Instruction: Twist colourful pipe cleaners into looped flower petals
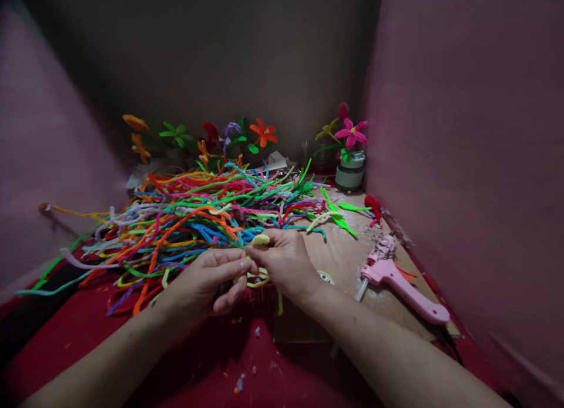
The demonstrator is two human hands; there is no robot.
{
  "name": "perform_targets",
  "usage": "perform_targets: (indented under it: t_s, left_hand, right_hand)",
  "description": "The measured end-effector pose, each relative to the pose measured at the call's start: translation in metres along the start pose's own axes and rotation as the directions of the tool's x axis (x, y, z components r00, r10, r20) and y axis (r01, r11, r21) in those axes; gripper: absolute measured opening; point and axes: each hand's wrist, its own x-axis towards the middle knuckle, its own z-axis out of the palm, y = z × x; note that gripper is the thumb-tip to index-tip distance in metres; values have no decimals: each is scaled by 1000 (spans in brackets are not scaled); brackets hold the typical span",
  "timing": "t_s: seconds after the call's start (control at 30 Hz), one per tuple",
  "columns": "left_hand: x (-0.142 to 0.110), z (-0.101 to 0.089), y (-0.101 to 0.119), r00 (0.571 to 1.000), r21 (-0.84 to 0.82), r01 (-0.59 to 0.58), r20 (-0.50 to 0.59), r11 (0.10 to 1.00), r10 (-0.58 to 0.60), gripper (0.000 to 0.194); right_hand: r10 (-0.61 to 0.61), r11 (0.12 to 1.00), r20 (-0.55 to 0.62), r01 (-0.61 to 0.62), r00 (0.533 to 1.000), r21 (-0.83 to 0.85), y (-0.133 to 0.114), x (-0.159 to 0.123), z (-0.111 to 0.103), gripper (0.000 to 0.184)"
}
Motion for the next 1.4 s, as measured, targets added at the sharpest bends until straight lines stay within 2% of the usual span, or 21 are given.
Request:
perform_targets:
  t_s: [0.17, 0.37, 0.47, 0.57, 0.67, 0.73, 0.8, 0.9, 0.97, 1.03, 1.13, 1.2, 1.3, 1.4]
  left_hand:
    - [2, -7, 1, 999, -97, 13, 44, 995, -9, 17]
    - [3, -7, 4, 996, -141, 49, 76, 989, -39, 17]
    - [3, -8, 3, 999, -84, 40, 27, 996, -38, 18]
    - [2, -12, 8, 988, 80, -69, -132, 994, 79, 19]
    - [2, -15, 23, 930, 266, -191, -258, 945, 260, 18]
    - [7, -12, 38, 897, 405, -214, -278, 889, 343, 17]
    - [18, -3, 52, 887, 537, -220, -238, 814, 397, 16]
    - [48, 17, 63, 895, 641, -246, -137, 727, 424, 15]
    - [75, 31, 62, 903, 659, -258, -95, 707, 418, 16]
    - [106, 42, 55, 905, 675, -264, -74, 689, 419, 17]
    - [143, 51, 44, 897, 684, -269, -78, 678, 435, 16]
    - [154, 52, 42, 898, 695, -268, -71, 667, 435, 14]
    - [143, 48, 51, 900, 693, -272, -63, 668, 432, 12]
    - [106, 40, 70, 905, 666, -272, -68, 695, 420, 11]
  right_hand:
    - [-79, 996, 6, 79, 997, -31, 0, 3, -2, 11]
    - [-158, 987, -110, 158, 981, -15, 2, 5, -3, 4]
    - [-169, 985, -110, 172, 979, 20, 3, 7, -5, 8]
    - [-139, 986, -125, 148, 982, 69, 1, 8, -6, 18]
    - [-130, 992, -94, 128, 987, -21, 1, 4, -6, 31]
    - [-200, 972, -2, 198, 980, -122, 3, -3, -4, 42]
    - [-331, 913, 107, 347, 938, -213, 5, -11, -2, 40]
    - [-547, 703, 251, 601, 798, -379, 9, -18, 1, 39]
    - [-621, 599, 296, 682, 726, -419, 11, -20, 2, 39]
    - [-646, 563, 302, 705, 701, -432, 12, -18, 1, 39]
    - [-650, 549, 300, 705, 698, -450, 14, -14, -1, 39]
    - [-643, 550, 302, 699, 704, -457, 15, -13, -2, 39]
    - [-623, 585, 286, 677, 728, -447, 16, -11, -2, 39]
    - [-564, 714, 185, 588, 805, -380, 12, -10, -4, 39]
